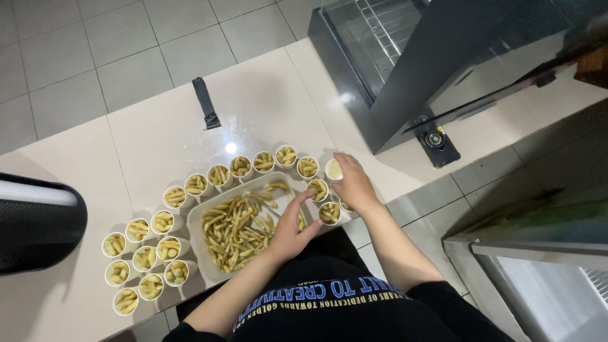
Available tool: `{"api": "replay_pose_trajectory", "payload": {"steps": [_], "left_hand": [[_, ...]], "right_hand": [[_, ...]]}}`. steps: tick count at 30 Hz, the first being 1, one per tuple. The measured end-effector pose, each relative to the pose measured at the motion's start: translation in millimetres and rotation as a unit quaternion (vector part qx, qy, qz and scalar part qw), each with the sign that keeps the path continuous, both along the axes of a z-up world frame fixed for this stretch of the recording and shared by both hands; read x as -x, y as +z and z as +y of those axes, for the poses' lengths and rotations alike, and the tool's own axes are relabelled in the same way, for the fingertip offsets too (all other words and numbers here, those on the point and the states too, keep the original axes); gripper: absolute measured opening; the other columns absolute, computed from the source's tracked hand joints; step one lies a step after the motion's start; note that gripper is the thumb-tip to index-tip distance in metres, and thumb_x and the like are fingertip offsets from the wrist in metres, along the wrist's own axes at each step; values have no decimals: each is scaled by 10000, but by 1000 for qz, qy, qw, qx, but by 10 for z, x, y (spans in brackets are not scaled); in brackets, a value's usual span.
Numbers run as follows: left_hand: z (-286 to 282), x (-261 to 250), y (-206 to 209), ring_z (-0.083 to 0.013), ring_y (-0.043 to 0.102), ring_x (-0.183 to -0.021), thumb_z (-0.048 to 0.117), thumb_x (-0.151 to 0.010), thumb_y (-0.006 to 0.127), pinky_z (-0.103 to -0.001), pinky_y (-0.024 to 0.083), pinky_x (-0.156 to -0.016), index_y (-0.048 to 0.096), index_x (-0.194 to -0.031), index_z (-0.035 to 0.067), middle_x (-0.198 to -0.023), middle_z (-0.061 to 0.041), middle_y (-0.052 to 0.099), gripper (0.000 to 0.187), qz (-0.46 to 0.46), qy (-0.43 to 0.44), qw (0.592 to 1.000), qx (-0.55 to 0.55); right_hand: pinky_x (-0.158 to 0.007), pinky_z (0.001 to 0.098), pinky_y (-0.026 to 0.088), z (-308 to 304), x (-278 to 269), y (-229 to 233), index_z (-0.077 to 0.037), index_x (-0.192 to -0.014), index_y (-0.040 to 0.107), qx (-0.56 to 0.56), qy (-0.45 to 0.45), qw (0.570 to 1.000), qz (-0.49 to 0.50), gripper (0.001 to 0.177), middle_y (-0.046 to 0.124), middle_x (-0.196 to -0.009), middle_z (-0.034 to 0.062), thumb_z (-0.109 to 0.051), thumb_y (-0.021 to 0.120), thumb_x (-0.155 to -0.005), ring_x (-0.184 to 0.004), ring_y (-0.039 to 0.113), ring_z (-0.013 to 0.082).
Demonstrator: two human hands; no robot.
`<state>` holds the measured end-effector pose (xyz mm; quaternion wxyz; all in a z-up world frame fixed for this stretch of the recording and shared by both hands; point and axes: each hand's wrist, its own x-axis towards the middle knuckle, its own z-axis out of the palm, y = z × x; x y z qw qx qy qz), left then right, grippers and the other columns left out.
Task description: Portioning cooked french fries from a large container into individual paper cups using metal tongs.
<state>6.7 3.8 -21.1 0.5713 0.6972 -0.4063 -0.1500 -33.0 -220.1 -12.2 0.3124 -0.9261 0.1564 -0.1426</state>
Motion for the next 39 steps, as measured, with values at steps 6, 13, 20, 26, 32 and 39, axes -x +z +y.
{"api": "replay_pose_trajectory", "payload": {"steps": [6,13,20,26,32,39], "left_hand": [[12,1,9,-337,504,-1430,157,-871,742,-417,373,-1186,498,-1426,48,-1509,-175,544,616,-18,10,1000,3],[150,66,305,-325,561,-1414,155,-961,689,-416,430,-1162,599,-1333,68,-1485,-150,596,392,-33,15,999,28],[393,149,501,-352,601,-1288,93,-928,734,-441,479,-1085,681,-1163,81,-1348,-144,634,241,-180,45,975,124],[643,184,501,-320,643,-1199,33,-903,751,-423,520,-1013,705,-1078,95,-1245,-102,655,192,-201,52,968,141],[789,236,667,-316,659,-1149,41,-885,754,-453,503,-1046,658,-1052,80,-1173,-82,673,197,-247,38,959,134],[860,309,671,-240,676,-1125,30,-895,718,-495,467,-1116,632,-1033,103,-1113,-34,667,179,-281,59,947,146]], "right_hand": [[-1044,424,470,45,-26,98,-66,-1389,556,-2,-46,998,48,649,575,-1358,152,-86,782,-781,-1274,553,361],[-973,387,516,380,361,765,-85,-1379,576,-62,-10,996,-65,634,561,-1288,149,-128,779,-780,-1189,620,325],[-1047,384,482,811,686,1181,-47,-1427,518,-105,158,977,-94,719,580,-1338,173,-118,769,-757,-1266,605,333],[-1055,387,464,998,737,1088,-24,-1466,483,-135,207,966,-81,770,593,-1379,195,-179,820,-791,-1286,593,334],[-1029,364,487,1084,776,965,-25,-1461,526,-171,205,962,-59,720,652,-1317,181,-253,799,-835,-1220,642,288],[-1028,348,489,1204,800,913,-9,-1379,609,-194,192,959,-79,616,695,-1282,177,-244,791,-840,-1194,670,255]]}}
